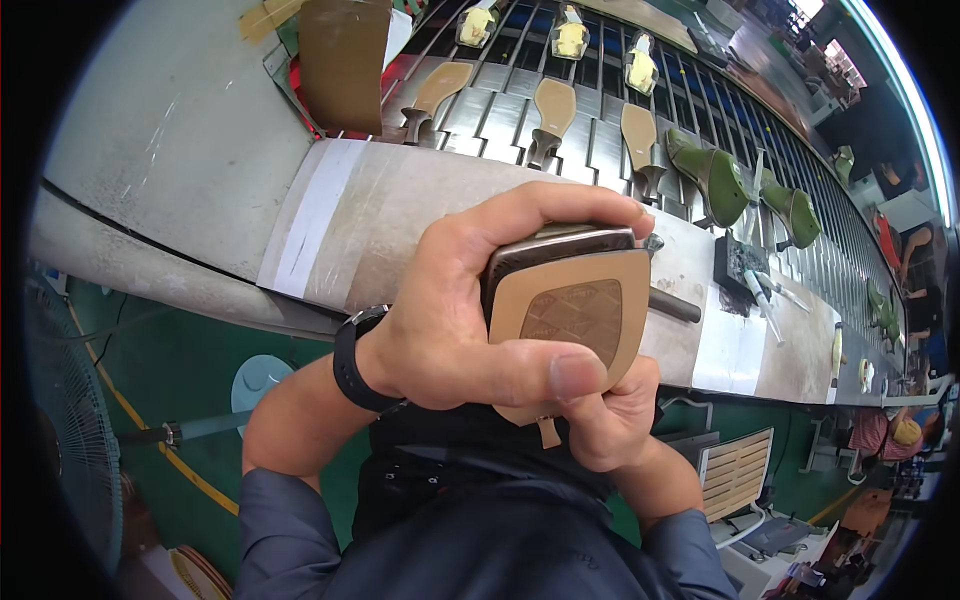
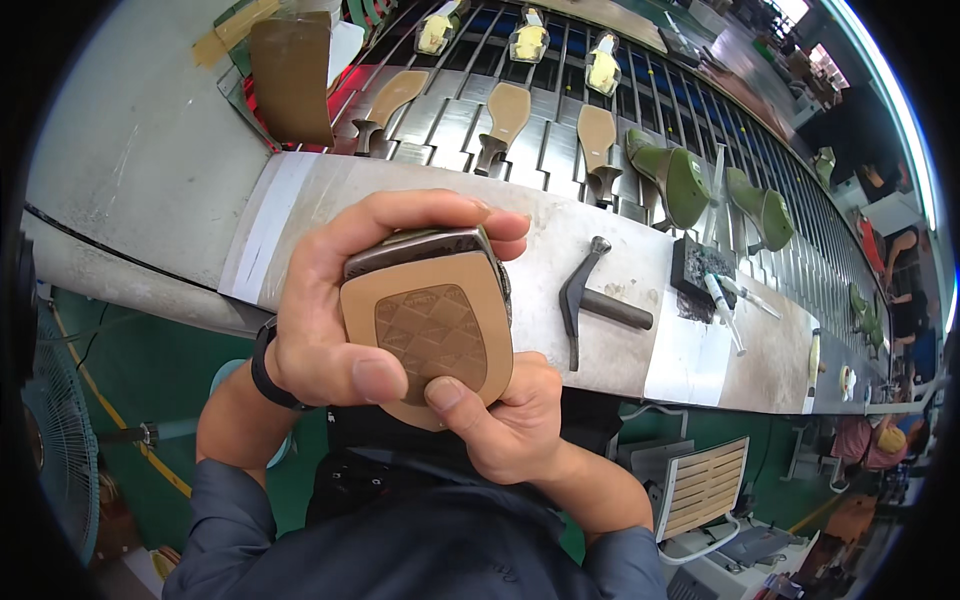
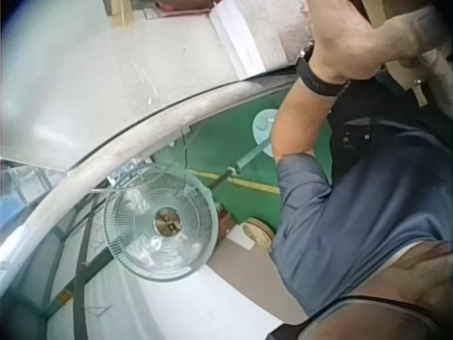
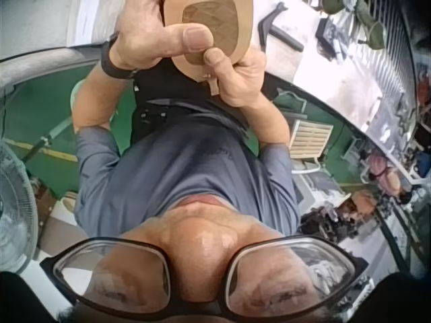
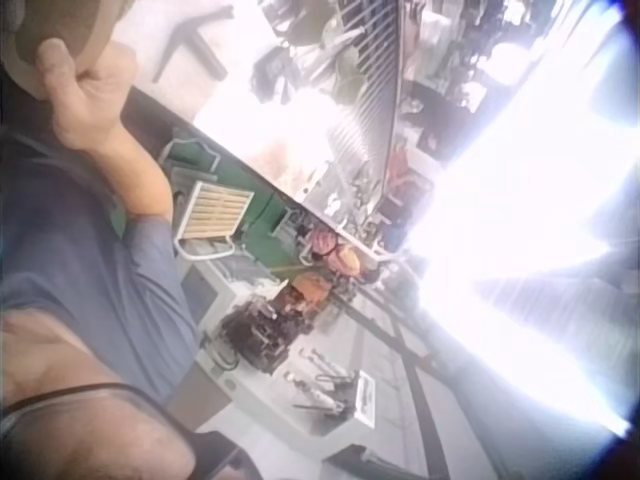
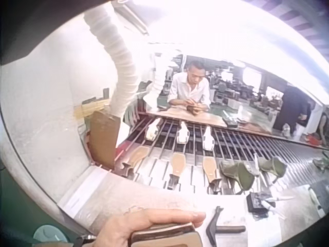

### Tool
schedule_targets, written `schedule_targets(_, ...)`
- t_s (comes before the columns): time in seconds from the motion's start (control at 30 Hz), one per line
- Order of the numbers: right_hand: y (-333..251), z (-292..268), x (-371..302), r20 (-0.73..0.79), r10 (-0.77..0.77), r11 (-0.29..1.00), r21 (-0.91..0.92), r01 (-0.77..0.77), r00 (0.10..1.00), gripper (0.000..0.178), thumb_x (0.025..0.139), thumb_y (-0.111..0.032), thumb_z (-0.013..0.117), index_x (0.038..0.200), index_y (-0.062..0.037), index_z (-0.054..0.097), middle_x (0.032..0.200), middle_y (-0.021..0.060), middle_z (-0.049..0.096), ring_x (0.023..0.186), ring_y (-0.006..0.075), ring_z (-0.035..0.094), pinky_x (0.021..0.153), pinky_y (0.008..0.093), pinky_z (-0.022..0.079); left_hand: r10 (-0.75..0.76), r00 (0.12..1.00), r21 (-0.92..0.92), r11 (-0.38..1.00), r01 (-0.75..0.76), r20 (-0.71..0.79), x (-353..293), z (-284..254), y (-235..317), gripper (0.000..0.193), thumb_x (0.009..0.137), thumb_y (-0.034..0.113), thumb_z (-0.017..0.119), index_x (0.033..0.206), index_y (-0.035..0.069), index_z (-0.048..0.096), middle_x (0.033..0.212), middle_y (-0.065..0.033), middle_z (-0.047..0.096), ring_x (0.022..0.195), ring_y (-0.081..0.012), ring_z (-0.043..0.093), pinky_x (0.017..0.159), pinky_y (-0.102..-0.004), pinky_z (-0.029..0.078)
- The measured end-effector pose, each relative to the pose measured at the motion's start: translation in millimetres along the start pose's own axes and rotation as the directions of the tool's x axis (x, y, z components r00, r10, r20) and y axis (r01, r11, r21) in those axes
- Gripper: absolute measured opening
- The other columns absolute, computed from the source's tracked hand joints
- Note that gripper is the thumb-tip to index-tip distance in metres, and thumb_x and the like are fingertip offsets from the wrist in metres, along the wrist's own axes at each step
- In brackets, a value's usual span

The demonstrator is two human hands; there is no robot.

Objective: The person attaches soles to shoes on lasts by pressing each sole onto a shoe by hand and tapping around the edges using a hammer.

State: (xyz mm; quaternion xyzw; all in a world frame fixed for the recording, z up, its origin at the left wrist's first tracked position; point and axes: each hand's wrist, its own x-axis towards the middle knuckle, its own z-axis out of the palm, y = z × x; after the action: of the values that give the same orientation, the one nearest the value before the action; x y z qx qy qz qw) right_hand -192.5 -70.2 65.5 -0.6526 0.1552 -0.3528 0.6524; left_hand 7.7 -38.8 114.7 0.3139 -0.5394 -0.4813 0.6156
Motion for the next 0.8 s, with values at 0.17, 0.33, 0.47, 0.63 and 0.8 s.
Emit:
schedule_targets(0.17,-4,5,7,-0.022,-0.049,0.999,0.004,0.050,0.999,0.016,0.102,-0.007,0.067,0.103,0.0034,0.079,0.089,0.0102,0.080,0.075,0.0154,0.073,0.067,0.0291,0.056,0.084,0.996,0.036,0.996,-0.086,0.035,0,-5,-9,0.093,0.080,0.040,0.090,0.147,-0.009,0.048,0.144,-0.0283,0.060,0.137,-0.0329,0.060,0.112,-0.0444,0.052)
schedule_targets(0.33,-2,4,6,-0.016,-0.037,0.998,0.047,0.037,0.999,0.017,0.102,-0.008,0.066,0.104,0.0032,0.079,0.089,0.0100,0.080,0.075,0.0146,0.073,0.067,0.0289,0.056,0.081,0.996,0.043,0.996,-0.083,0.035,-1,-4,-8,0.091,0.081,0.040,0.089,0.146,-0.009,0.048,0.144,-0.0280,0.061,0.137,-0.0325,0.060,0.112,-0.0443,0.052)
schedule_targets(0.47,-3,7,4,-0.041,0.024,0.998,0.057,-0.021,0.999,0.017,0.103,-0.009,0.066,0.103,0.0033,0.079,0.086,0.0094,0.079,0.072,0.0141,0.072,0.065,0.0287,0.056,0.024,1.000,0.020,1.000,-0.024,-0.018,-4,1,1,0.083,0.087,0.040,0.082,0.146,-0.008,0.049,0.144,-0.0274,0.061,0.136,-0.0327,0.060,0.112,-0.0443,0.052)
schedule_targets(0.63,-2,-1,5,0.001,-0.032,0.999,0.000,0.032,0.999,0.018,0.103,-0.009,0.066,0.101,0.0038,0.078,0.083,0.0084,0.077,0.071,0.0133,0.071,0.064,0.0280,0.055,-0.147,0.982,-0.149,0.980,0.128,-0.122,-2,8,11,0.073,0.093,0.037,0.074,0.147,-0.007,0.050,0.145,-0.0276,0.060,0.138,-0.0340,0.059,0.116,-0.0457,0.048)
schedule_targets(0.8,-13,-8,13,-0.022,0.148,0.968,0.206,-0.141,0.989,0.030,0.108,-0.019,0.061,0.117,0.0080,0.071,0.105,0.0128,0.077,0.087,0.0144,0.071,0.075,0.0271,0.057,0.080,0.996,-0.141,0.986,-0.085,-0.039,10,1,-8,0.069,0.099,0.032,0.066,0.152,-0.007,0.044,0.151,-0.0306,0.054,0.142,-0.0377,0.055,0.118,-0.0492,0.045)
